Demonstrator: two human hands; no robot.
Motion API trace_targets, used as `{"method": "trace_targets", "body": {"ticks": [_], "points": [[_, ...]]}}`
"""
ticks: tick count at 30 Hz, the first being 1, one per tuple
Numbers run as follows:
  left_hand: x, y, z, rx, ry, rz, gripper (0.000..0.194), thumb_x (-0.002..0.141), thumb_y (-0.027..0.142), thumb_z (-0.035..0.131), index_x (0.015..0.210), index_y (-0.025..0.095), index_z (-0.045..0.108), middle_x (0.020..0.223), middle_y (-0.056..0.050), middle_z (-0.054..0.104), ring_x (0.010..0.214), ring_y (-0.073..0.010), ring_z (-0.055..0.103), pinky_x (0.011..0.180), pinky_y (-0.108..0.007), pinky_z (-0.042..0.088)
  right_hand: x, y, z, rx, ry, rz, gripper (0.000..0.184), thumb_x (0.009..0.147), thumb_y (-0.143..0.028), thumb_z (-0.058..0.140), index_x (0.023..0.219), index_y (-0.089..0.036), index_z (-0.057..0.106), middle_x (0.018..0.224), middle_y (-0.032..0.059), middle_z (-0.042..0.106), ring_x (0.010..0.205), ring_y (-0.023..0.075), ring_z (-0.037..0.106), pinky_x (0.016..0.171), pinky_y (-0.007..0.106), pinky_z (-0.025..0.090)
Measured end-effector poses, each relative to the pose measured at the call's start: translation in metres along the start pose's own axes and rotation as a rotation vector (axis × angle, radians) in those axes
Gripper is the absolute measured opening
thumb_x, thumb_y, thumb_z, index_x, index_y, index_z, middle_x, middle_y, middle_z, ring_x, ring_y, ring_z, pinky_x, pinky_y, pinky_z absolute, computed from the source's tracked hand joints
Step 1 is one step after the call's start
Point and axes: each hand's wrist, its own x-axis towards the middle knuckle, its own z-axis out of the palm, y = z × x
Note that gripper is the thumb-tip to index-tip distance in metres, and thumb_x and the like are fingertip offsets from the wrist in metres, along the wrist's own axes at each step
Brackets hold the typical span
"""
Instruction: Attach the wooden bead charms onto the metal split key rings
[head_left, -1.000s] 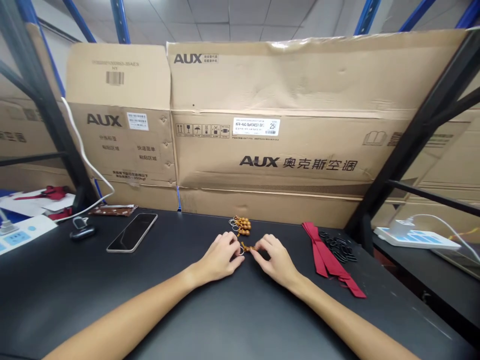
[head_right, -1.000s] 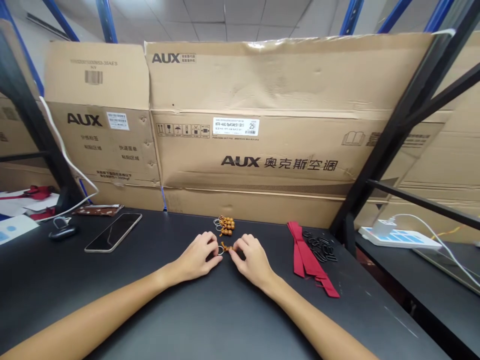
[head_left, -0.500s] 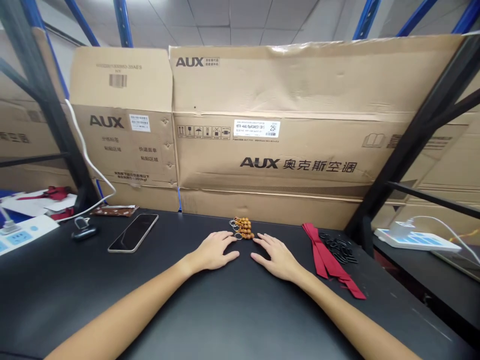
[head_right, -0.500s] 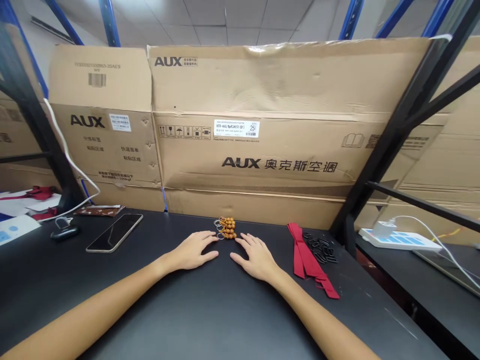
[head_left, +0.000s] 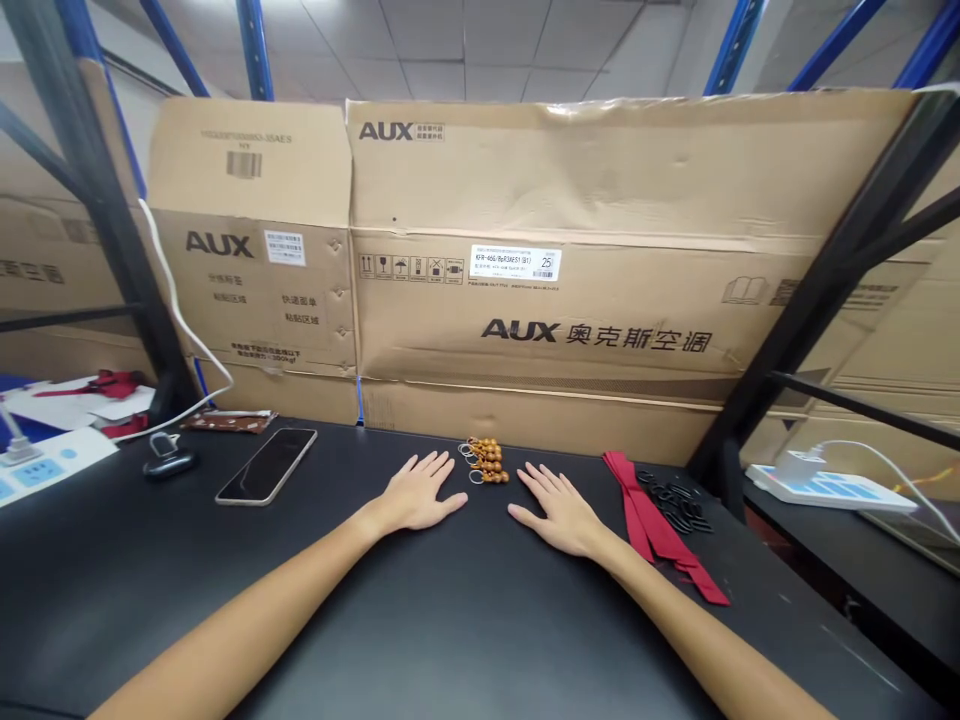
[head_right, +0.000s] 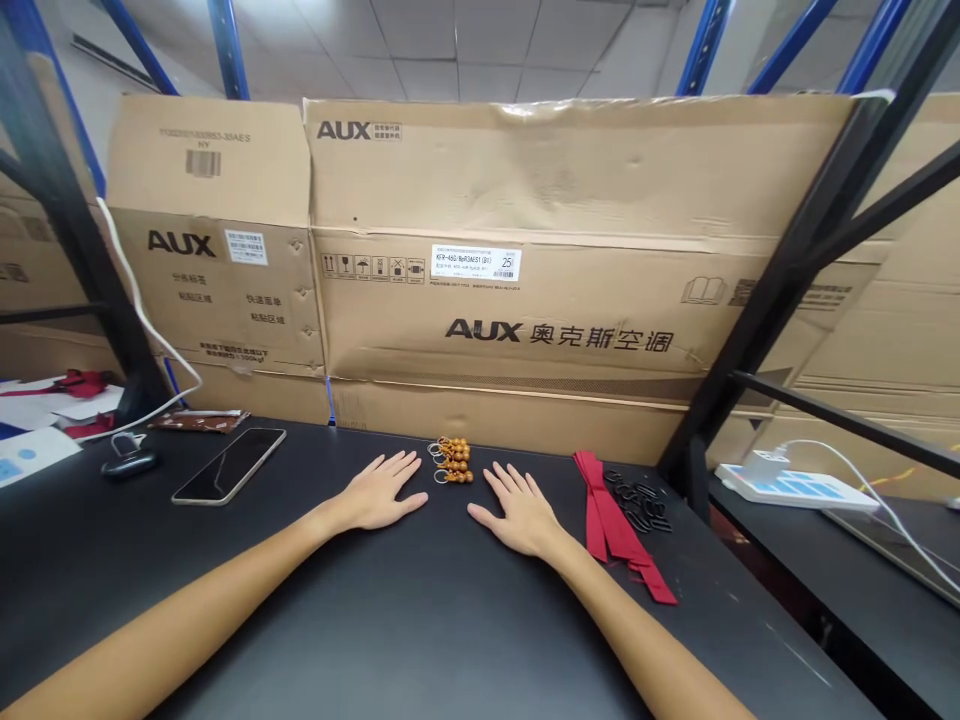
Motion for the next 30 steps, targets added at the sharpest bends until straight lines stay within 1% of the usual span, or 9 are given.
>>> {"method": "trace_targets", "body": {"ticks": [6, 9, 13, 20, 25, 30], "points": [[0.0009, -0.0015, 0.0012, 0.013, -0.014, -0.018, 0.077, 0.087, 0.071, 0.025, 0.147, 0.022, 0.028, 0.153, -0.006, 0.023, 0.143, -0.0254, 0.016, 0.116, -0.046, 0.008, 0.0002, -0.0006, -0.0013, -0.024, -0.028, 0.024, 0.083, 0.084, -0.075, 0.026, 0.148, -0.021, 0.026, 0.156, 0.0035, 0.018, 0.144, 0.0252, 0.012, 0.117, 0.046, 0.010], [0.0012, -0.0023, 0.0029, 0.019, -0.003, -0.013, 0.077, 0.087, 0.071, 0.025, 0.147, 0.022, 0.028, 0.153, -0.006, 0.023, 0.143, -0.0254, 0.016, 0.116, -0.046, 0.008, -0.0004, -0.0014, -0.0013, -0.025, -0.023, 0.026, 0.084, 0.084, -0.075, 0.025, 0.148, -0.021, 0.027, 0.156, 0.0034, 0.018, 0.144, 0.0251, 0.012, 0.117, 0.045, 0.010], [0.0016, -0.0031, 0.0033, 0.026, -0.006, -0.006, 0.080, 0.087, 0.072, 0.024, 0.147, 0.019, 0.029, 0.153, -0.008, 0.024, 0.143, -0.0265, 0.017, 0.115, -0.048, 0.009, -0.0007, -0.0014, -0.0009, -0.020, -0.014, 0.025, 0.083, 0.084, -0.075, 0.027, 0.147, -0.021, 0.028, 0.155, 0.0038, 0.019, 0.144, 0.0255, 0.012, 0.117, 0.046, 0.010], [0.0018, -0.0042, 0.0052, 0.035, 0.031, 0.008, 0.074, 0.088, 0.069, 0.028, 0.146, 0.022, 0.032, 0.152, -0.008, 0.026, 0.142, -0.0263, 0.019, 0.115, -0.046, 0.011, -0.0009, -0.0013, -0.0013, -0.006, 0.000, 0.018, 0.083, 0.084, -0.075, 0.028, 0.146, -0.021, 0.031, 0.155, 0.0051, 0.021, 0.143, 0.0260, 0.014, 0.117, 0.046, 0.011], [0.0006, -0.0026, 0.0034, 0.038, 0.036, 0.015, 0.073, 0.089, 0.068, 0.029, 0.145, 0.021, 0.034, 0.152, -0.009, 0.027, 0.142, -0.0273, 0.020, 0.115, -0.045, 0.014, -0.0009, -0.0025, -0.0019, -0.004, 0.009, 0.020, 0.083, 0.084, -0.075, 0.030, 0.146, -0.020, 0.032, 0.155, 0.0062, 0.022, 0.143, 0.0266, 0.014, 0.116, 0.046, 0.012], [-0.0030, 0.0054, -0.0011, 0.003, 0.015, 0.084, 0.068, 0.090, 0.066, 0.030, 0.144, 0.025, 0.035, 0.152, -0.007, 0.029, 0.142, -0.0276, 0.021, 0.115, -0.046, 0.016, -0.0009, -0.0025, -0.0017, -0.005, 0.015, 0.022, 0.082, 0.084, -0.075, 0.030, 0.146, -0.021, 0.033, 0.155, 0.0057, 0.023, 0.143, 0.0263, 0.014, 0.116, 0.046, 0.012]]}}
